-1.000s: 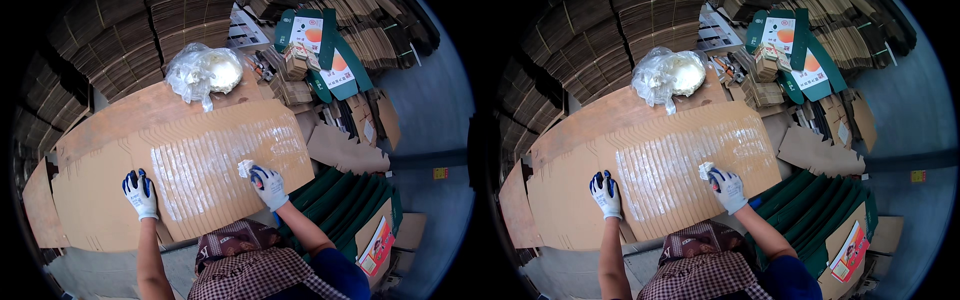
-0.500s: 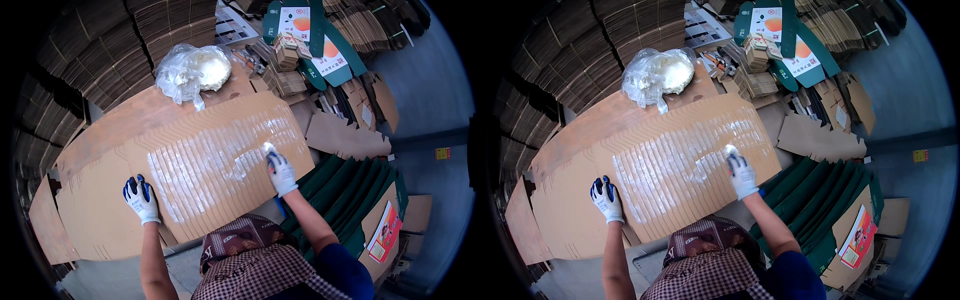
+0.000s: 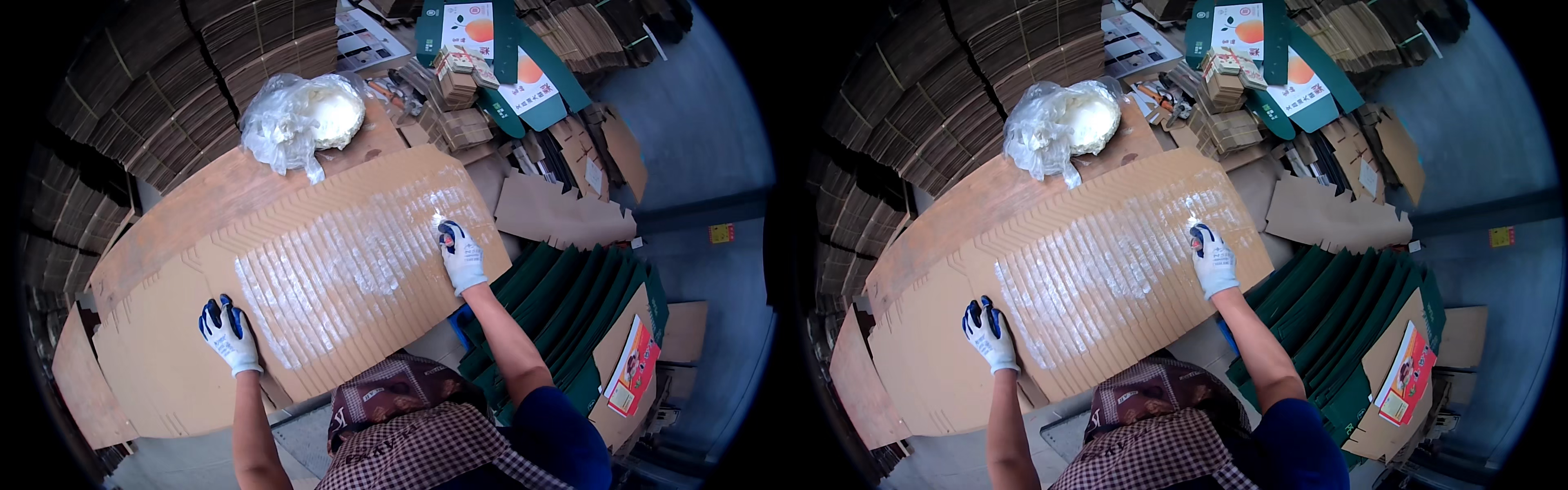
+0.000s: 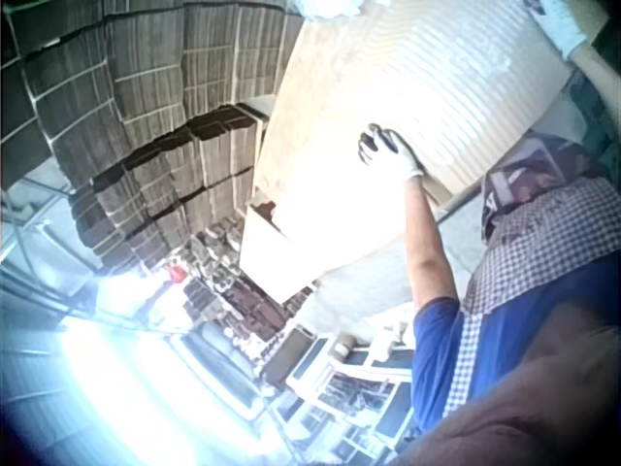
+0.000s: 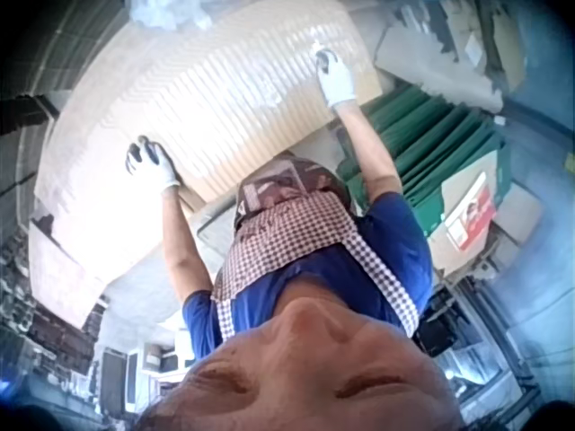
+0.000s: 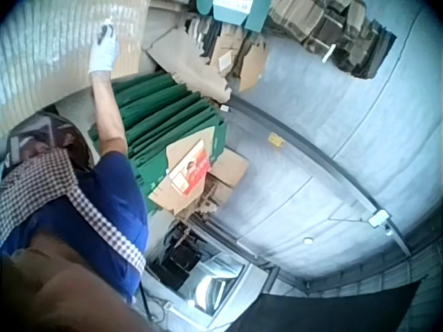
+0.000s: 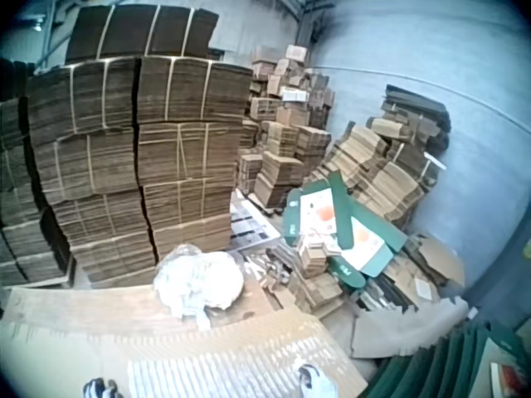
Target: The person aligns a stack of flat cardboard sheets on a workbench, then uses a brush to apply a white adhesive in parallel lines across the surface of one sheet. The person continues spreading the glue evenly over the sheet and then walks away from the workbench.
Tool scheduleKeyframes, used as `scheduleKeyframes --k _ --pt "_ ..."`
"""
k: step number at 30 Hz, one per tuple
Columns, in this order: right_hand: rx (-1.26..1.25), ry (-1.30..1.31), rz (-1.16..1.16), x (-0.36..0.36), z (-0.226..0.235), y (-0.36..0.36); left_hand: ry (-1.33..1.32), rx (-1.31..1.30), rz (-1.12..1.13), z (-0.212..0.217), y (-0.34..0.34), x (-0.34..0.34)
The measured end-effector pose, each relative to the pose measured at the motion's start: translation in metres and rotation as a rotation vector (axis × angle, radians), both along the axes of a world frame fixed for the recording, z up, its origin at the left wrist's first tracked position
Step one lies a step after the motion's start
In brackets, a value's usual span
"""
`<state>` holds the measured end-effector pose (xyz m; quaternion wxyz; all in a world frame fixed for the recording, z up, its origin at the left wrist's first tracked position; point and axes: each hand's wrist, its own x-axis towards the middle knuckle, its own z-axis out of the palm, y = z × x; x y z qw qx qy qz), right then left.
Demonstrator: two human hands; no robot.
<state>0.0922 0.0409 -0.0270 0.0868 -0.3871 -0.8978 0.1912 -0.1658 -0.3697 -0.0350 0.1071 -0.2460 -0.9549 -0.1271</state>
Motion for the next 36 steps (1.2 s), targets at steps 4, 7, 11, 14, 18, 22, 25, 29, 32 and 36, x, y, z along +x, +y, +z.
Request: scheduleKeyframes --k 4,7,11,14,18,22,25,29,32,36 --pt "-0.104 0.119 0.181 -0.014 0.027 -0.049 0.01 -0.011 -0.011 -0.006 -0.005 0.0" --pt "0.005 0.095 0.223 -0.015 0.003 -0.034 0.03 -0.009 -0.019 -0.012 -0.005 -0.002" --pt "-0.07 0.075 -0.113 -0.013 0.0 0.039 0.027 -0.024 -0.02 -0.011 -0.01 -0.001" --pt "-0.097 0.219 0.013 -0.028 0.018 0.015 0.038 -0.034 -0.014 -0.011 -0.01 0.0" --pt "-0.01 0.077 0.032 -0.023 -0.009 0.025 0.035 -0.026 -0.027 -0.008 -0.002 -0.001" --pt "-0.008 0.177 -0.257 -0.032 0.001 0.063 0.042 -0.029 -0.019 -0.007 -0.006 -0.001" --pt "-0.08 0.383 -0.384 -0.06 0.018 0.04 0.042 -0.022 -0.016 -0.004 -0.006 0.0" --pt "-0.448 0.82 -0.313 -0.103 -0.011 0.014 0.027 -0.014 -0.027 -0.003 -0.002 -0.001" --pt "-0.154 0.63 -0.239 -0.103 -0.045 0.035 0.013 0.0 -0.019 -0.004 0.0 -0.001" --pt "-0.148 0.53 -0.443 -0.098 -0.023 0.074 -0.008 0.008 0.007 0.002 -0.003 0.001"
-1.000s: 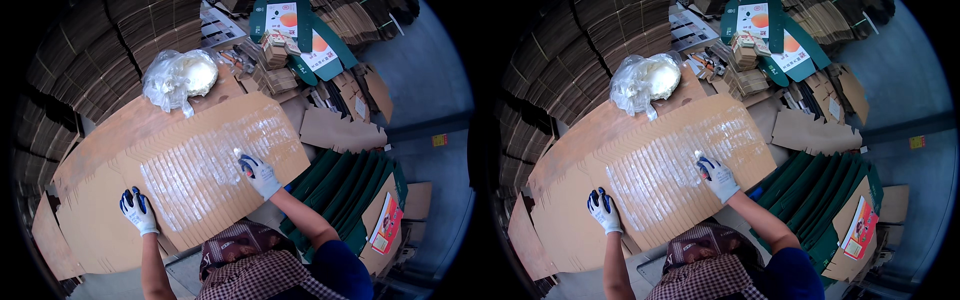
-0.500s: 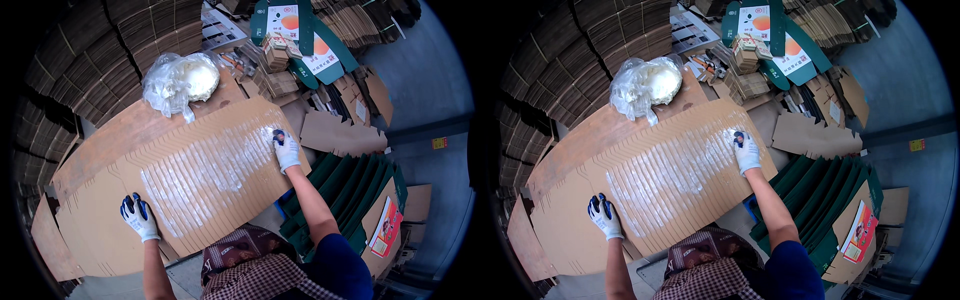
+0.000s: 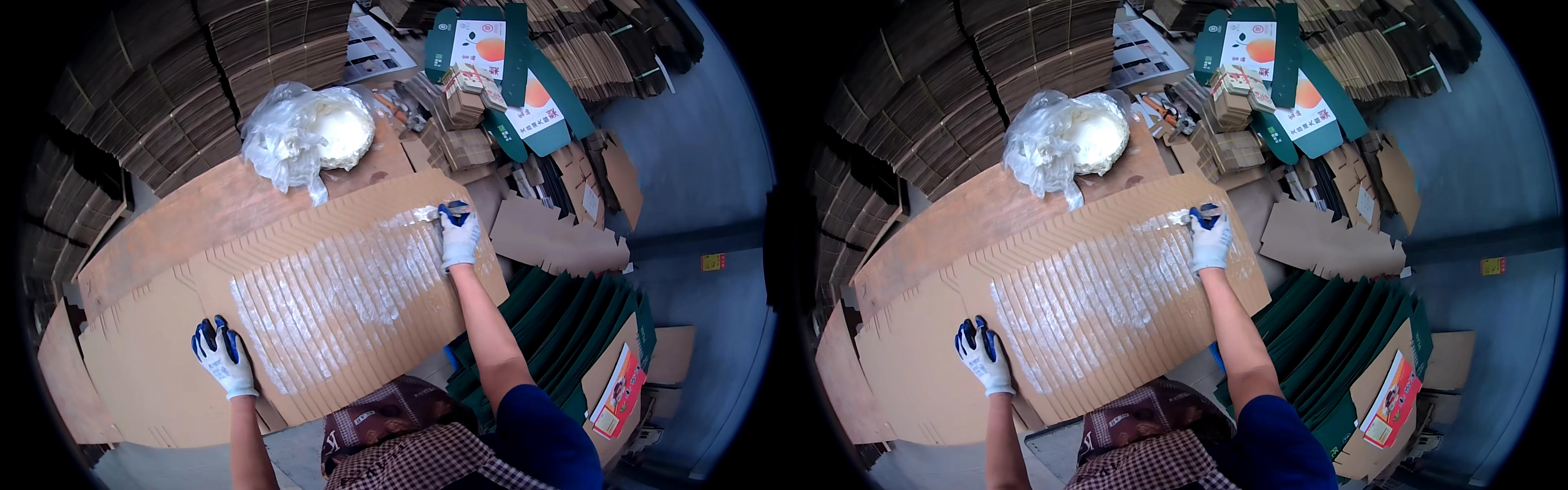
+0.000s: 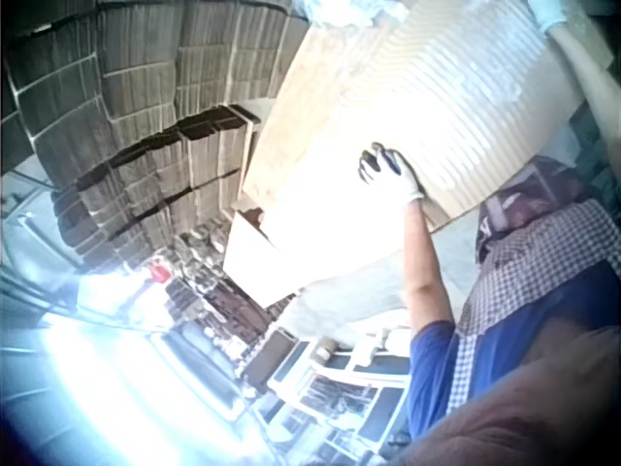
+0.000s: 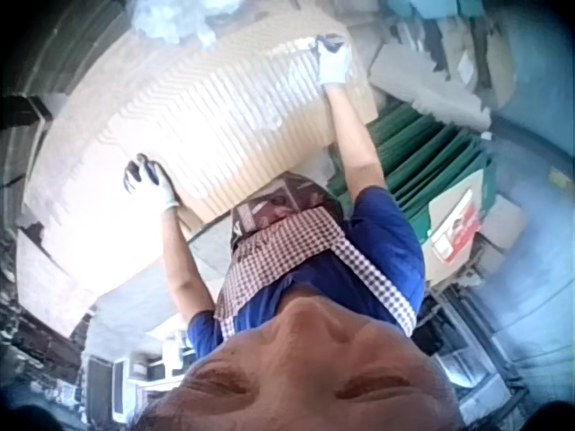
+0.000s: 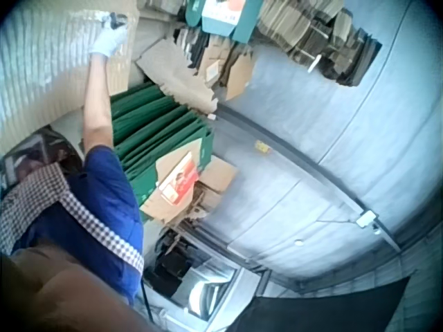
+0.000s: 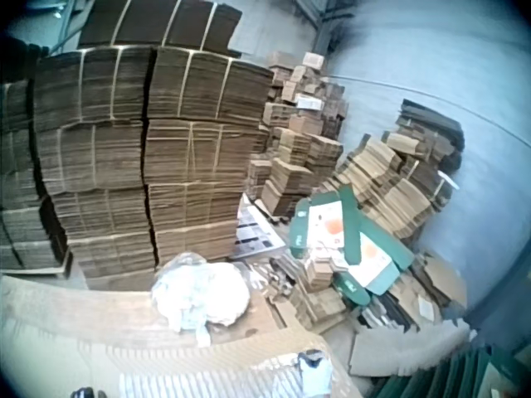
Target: The person aligns a stack of flat cardboard sheets on a workbench, then uses a brush to apply a white adhesive in parallel lines across the surface of one sheet. The person continues spreading the glue evenly over the sheet and then walks away from the workbench.
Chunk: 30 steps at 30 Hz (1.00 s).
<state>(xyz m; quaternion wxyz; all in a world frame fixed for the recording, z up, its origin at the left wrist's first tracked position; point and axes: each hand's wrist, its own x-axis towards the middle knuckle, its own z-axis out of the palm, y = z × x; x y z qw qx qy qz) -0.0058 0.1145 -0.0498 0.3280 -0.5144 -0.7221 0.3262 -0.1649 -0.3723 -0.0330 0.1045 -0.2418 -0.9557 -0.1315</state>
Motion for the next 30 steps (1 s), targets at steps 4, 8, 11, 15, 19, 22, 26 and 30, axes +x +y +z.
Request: scheduleKeyframes --k 4,8,11,15,19,22,26,30 --pt "0.074 0.048 0.065 -0.005 -0.005 0.002 -0.005 -0.003 0.002 0.001 0.003 0.0" --pt "0.09 -0.058 0.036 -0.011 -0.011 0.02 -0.019 -0.01 0.002 0.002 0.004 -0.001" --pt "0.207 -0.16 -0.071 -0.009 0.007 0.041 -0.018 -0.02 0.009 0.002 0.003 -0.001" --pt "0.119 -0.023 0.058 -0.018 0.013 0.025 -0.023 -0.006 0.009 0.003 0.005 -0.001" --pt "0.288 -0.276 0.037 -0.021 0.01 0.033 -0.01 -0.006 0.012 -0.005 0.0 -0.002" --pt "0.18 -0.227 0.074 -0.025 0.028 0.016 -0.025 -0.021 0.034 -0.004 -0.002 0.0" --pt "0.017 -0.058 0.239 -0.038 0.023 -0.055 -0.028 0.004 0.021 -0.002 0.004 -0.002" --pt "0.067 -0.169 0.344 -0.053 0.033 -0.085 -0.021 0.009 0.019 -0.001 0.002 -0.002"
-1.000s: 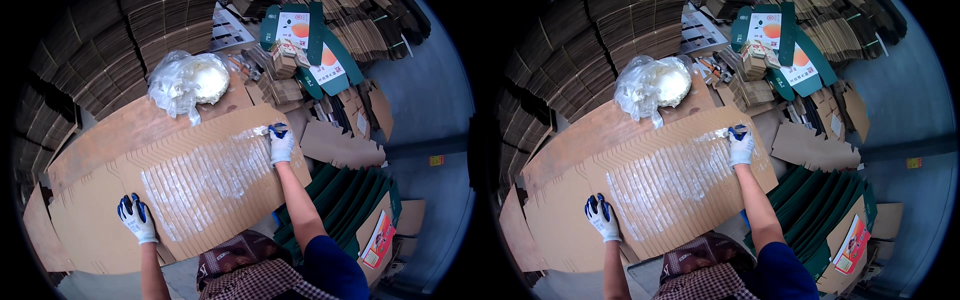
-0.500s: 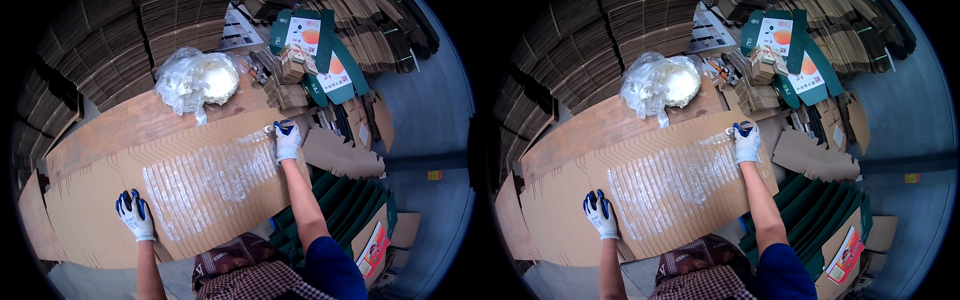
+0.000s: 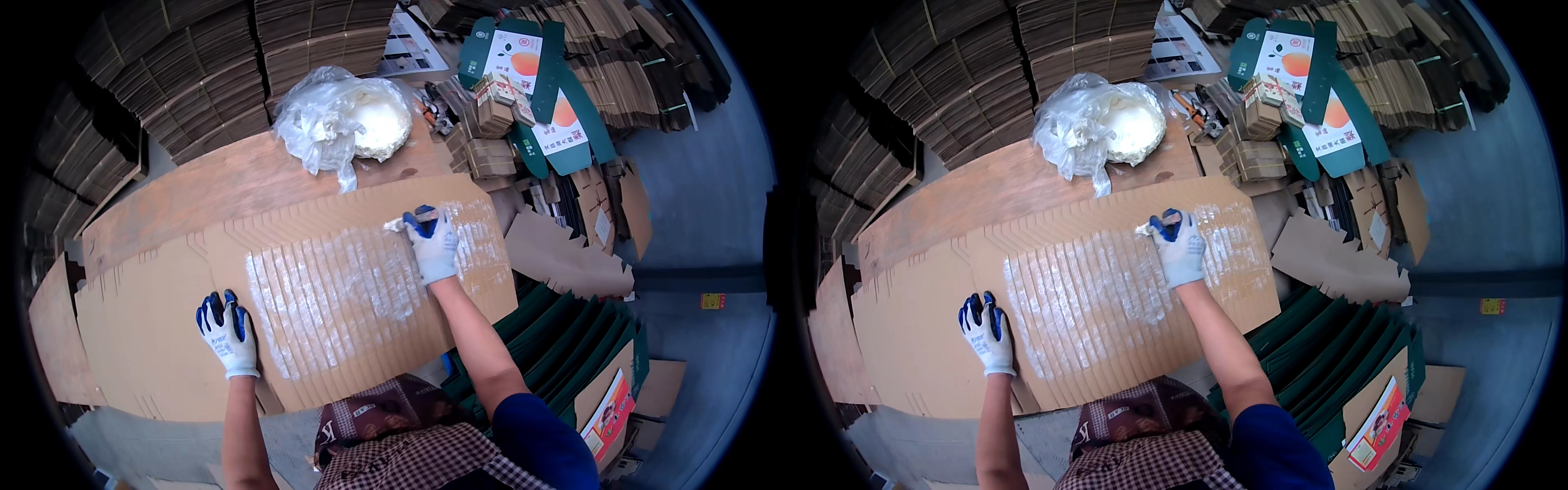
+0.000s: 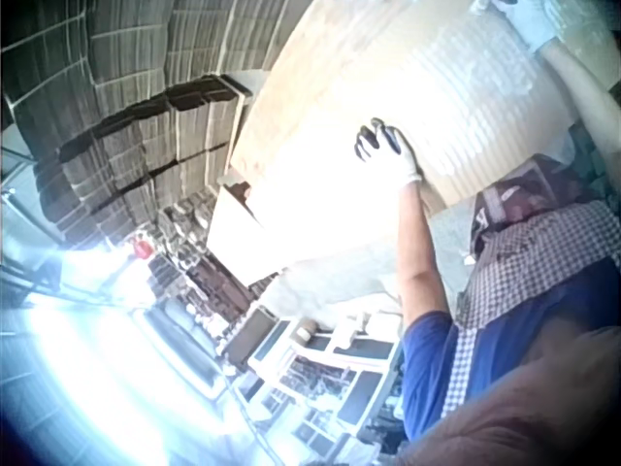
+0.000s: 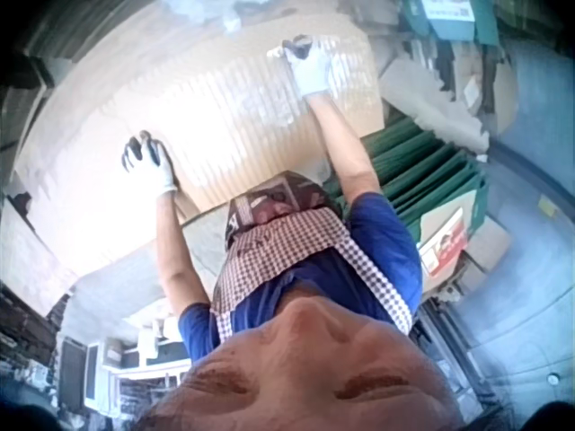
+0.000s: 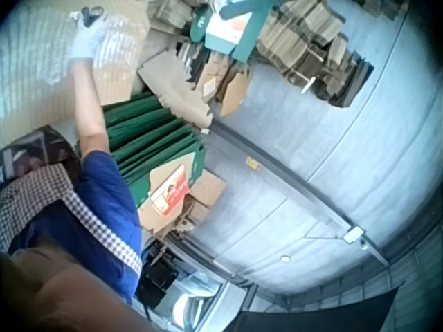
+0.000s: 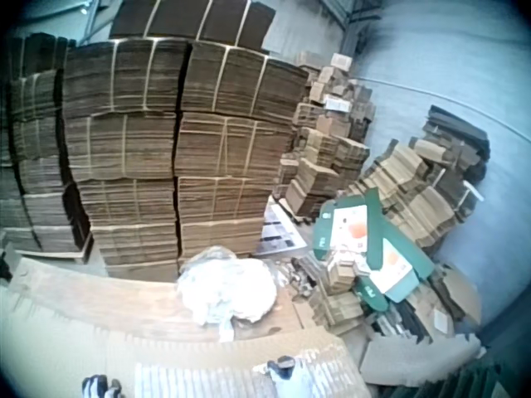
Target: The person aligns a stack of flat cardboard sheets on a workbench, then uses a brush to apply a white adhesive in parallel lines across the surface of one sheet. The person continues spreading the glue evenly over the sheet and then walks away from the workbench.
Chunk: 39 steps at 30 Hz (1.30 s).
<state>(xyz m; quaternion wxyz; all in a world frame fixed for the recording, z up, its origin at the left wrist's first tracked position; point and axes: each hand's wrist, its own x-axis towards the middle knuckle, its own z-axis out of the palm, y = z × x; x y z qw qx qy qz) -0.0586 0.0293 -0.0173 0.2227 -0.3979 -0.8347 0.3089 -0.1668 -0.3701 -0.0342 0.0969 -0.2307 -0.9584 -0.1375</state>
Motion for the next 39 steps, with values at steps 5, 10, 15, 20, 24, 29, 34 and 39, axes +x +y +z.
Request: scheduleKeyframes --k 5,10,15,20,24,29,34,39 --pt "0.066 -0.05 -0.165 0.016 0.0 0.041 -0.009 0.008 0.015 0.001 0.0 0.001" --pt "0.144 -0.129 -0.143 0.039 -0.028 0.059 0.001 0.017 -0.007 -0.001 0.002 0.0" --pt "0.151 -0.101 -0.251 0.053 -0.01 0.09 0.0 0.003 0.009 0.001 -0.001 0.0" --pt "0.202 -0.104 -0.023 0.047 -0.007 0.052 0.004 -0.003 -0.005 -0.001 0.002 0.0" --pt "0.135 -0.272 -0.059 0.061 0.017 0.057 0.028 -0.025 -0.006 -0.006 -0.005 0.0" --pt "-0.083 -0.092 0.063 0.115 0.038 -0.021 0.049 0.01 -0.017 -0.004 0.0 0.0" --pt "0.012 -0.276 0.091 0.18 0.01 -0.048 0.069 0.016 -0.024 -0.006 0.0 -0.001" --pt "-0.006 -0.288 -0.148 0.181 0.043 -0.038 0.072 -0.018 -0.008 -0.007 -0.004 0.0"
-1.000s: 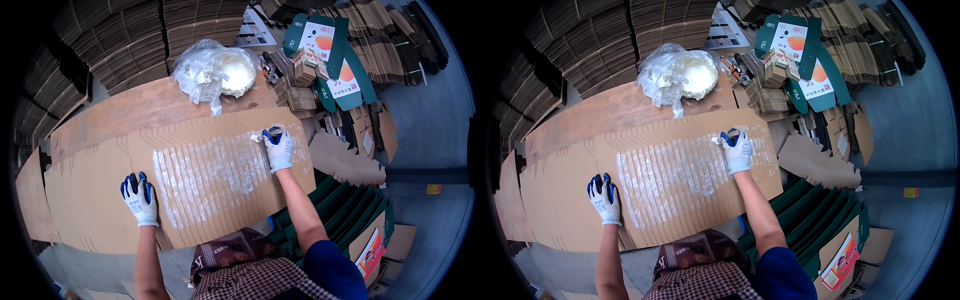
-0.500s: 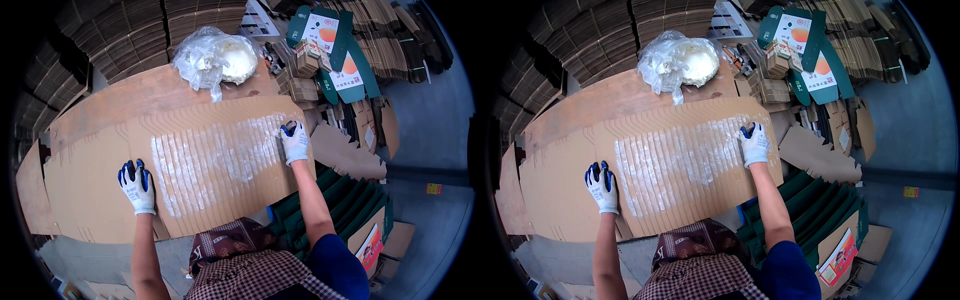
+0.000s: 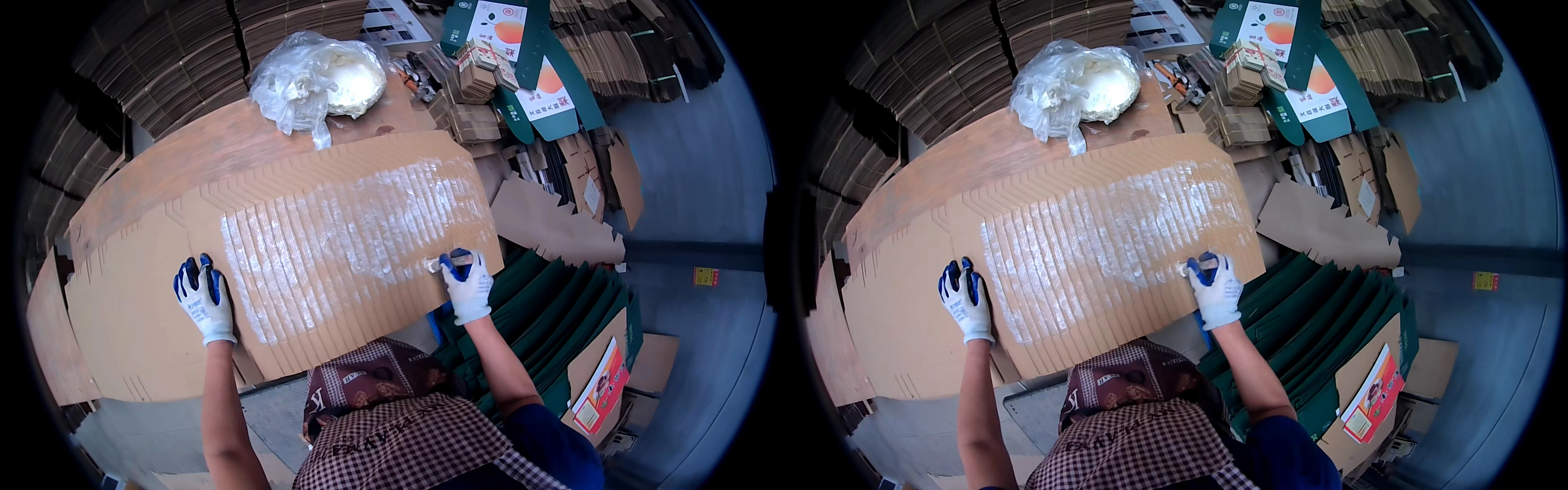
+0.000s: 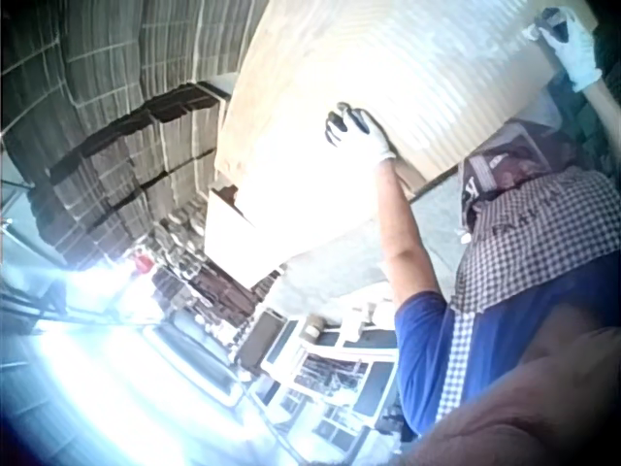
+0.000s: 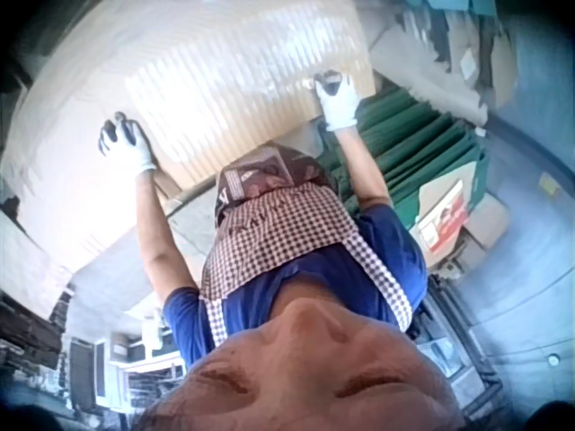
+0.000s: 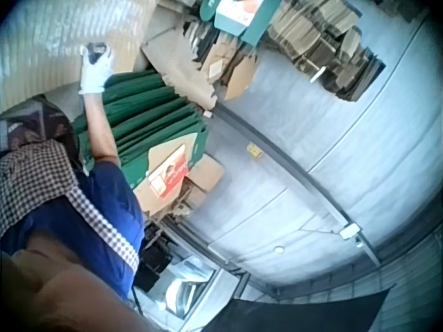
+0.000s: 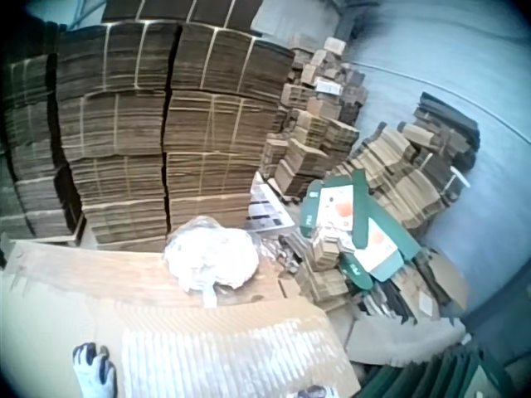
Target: The person aligns a stack of flat cardboard sheets on a workbench, then uses a brush to apply a white adhesive in parallel lines across the surface of one sheet. The person continues spreading the glue evenly over the sheet and then walks away from the workbench.
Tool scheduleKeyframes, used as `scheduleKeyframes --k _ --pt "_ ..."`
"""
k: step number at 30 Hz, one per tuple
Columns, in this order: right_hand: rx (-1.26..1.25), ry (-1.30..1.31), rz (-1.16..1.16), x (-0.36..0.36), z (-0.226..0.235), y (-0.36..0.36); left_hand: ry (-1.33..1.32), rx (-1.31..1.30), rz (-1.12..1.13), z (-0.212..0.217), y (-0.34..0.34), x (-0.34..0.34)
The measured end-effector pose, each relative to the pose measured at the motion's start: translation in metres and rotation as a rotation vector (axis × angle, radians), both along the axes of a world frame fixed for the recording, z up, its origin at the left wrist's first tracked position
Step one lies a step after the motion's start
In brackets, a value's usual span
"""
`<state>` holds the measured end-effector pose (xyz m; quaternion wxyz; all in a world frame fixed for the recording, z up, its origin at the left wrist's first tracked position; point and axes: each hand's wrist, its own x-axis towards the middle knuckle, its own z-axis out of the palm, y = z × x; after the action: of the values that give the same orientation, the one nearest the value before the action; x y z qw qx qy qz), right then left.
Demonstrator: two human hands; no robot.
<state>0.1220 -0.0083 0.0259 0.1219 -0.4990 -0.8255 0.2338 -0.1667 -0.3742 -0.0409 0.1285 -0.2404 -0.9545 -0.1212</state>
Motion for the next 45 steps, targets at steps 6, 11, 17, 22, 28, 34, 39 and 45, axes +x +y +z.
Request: scheduleKeyframes --k 6,11,17,22,28,34,39,45 --pt "0.06 0.057 0.203 0.018 -0.03 -0.042 0.003 0.007 -0.016 -0.001 0.005 -0.001" --pt "0.115 0.04 0.136 0.013 -0.01 -0.021 -0.002 -0.01 0.01 -0.001 -0.001 0.001" --pt "-0.059 0.196 0.988 -0.002 0.008 -0.133 -0.02 -0.007 -0.003 -0.002 0.002 -0.001" --pt "0.022 0.006 0.992 0.007 -0.004 -0.113 -0.041 -0.005 0.015 0.001 -0.001 0.002" --pt "-0.064 0.023 1.107 -0.004 0.019 -0.098 -0.046 0.004 0.024 0.003 0.001 0.002" --pt "-0.071 -0.02 1.212 -0.008 0.0 -0.102 -0.061 0.014 0.018 0.003 0.001 0.002" --pt "-0.03 -0.086 1.139 -0.008 0.017 -0.1 -0.052 0.019 0.015 0.002 -0.003 0.002" --pt "-0.113 -0.049 1.256 -0.015 0.008 -0.126 -0.06 0.022 0.016 0.0 0.002 0.0"
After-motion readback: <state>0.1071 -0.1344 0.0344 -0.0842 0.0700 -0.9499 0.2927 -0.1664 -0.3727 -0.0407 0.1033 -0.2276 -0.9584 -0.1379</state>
